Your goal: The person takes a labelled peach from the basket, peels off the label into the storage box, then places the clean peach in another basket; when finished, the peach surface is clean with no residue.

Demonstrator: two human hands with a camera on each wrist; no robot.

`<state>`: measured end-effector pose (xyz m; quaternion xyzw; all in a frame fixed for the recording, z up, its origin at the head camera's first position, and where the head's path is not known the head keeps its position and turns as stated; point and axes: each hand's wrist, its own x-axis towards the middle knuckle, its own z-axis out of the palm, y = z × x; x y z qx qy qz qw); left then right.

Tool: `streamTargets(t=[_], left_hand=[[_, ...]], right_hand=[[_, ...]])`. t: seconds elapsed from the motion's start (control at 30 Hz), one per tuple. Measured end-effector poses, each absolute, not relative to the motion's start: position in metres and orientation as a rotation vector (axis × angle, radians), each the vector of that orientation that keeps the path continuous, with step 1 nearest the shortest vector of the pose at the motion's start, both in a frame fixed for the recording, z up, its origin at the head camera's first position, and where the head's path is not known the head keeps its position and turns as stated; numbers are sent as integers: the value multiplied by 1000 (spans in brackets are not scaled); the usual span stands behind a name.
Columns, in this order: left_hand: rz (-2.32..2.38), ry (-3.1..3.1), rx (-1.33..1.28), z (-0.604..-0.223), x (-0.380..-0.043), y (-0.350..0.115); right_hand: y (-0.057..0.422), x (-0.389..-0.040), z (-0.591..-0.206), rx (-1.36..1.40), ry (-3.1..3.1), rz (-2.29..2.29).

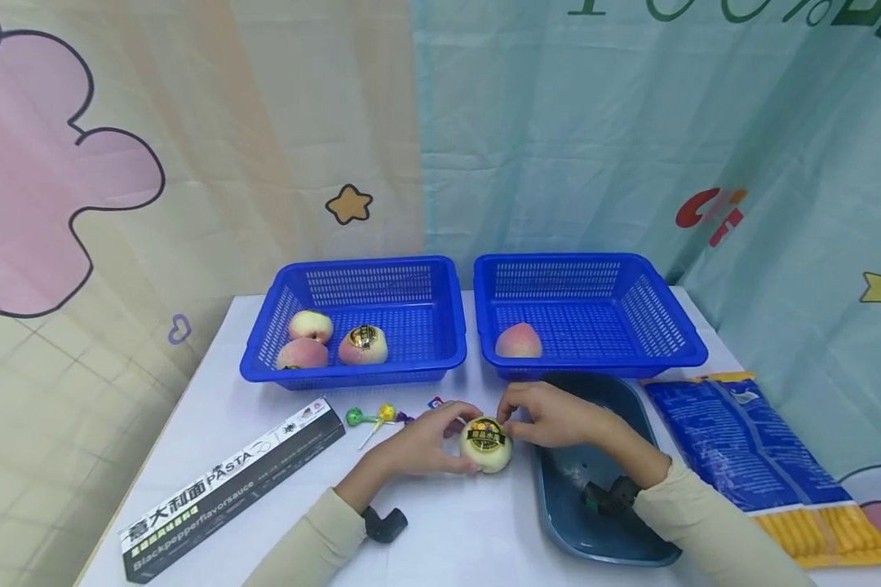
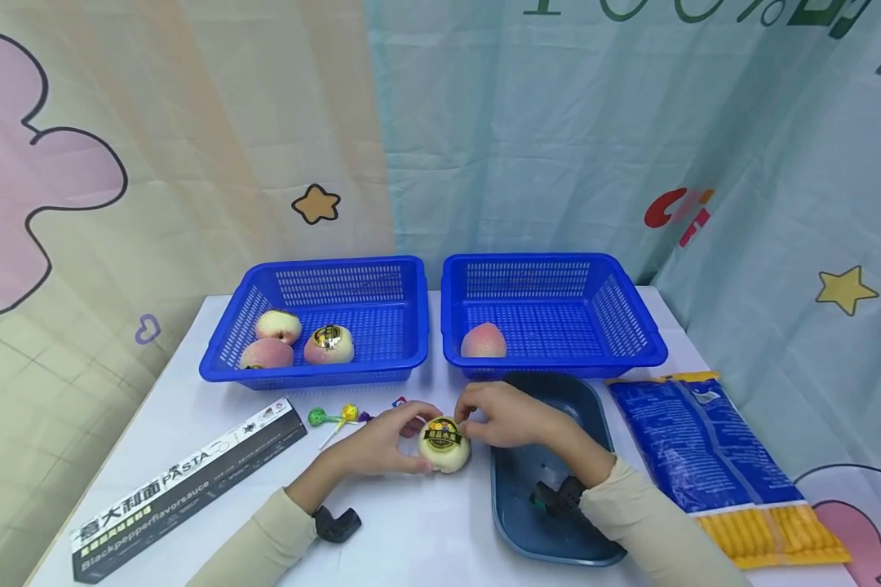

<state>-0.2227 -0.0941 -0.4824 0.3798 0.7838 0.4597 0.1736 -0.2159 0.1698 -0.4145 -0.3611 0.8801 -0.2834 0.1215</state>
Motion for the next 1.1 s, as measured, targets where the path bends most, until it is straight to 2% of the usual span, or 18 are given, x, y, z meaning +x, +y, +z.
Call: streamTargets(t=[0.37,0.83,0.97,1.1], left_hand=[[1213,2330,1137,-480,-215,-90],[1192,2345,1158,-479,-212,-88],[1205,2346,1124,-481,-213,-90],[1228,2342,1117,-481,-214,-92]], right_hand=[[153,-212,-414,-818,2625,-886],[144,-190,-397,-756,2611,-953],[157,-182,-380,-763,2511,-1143],[193,-187,-370,-715,2486,-1235]])
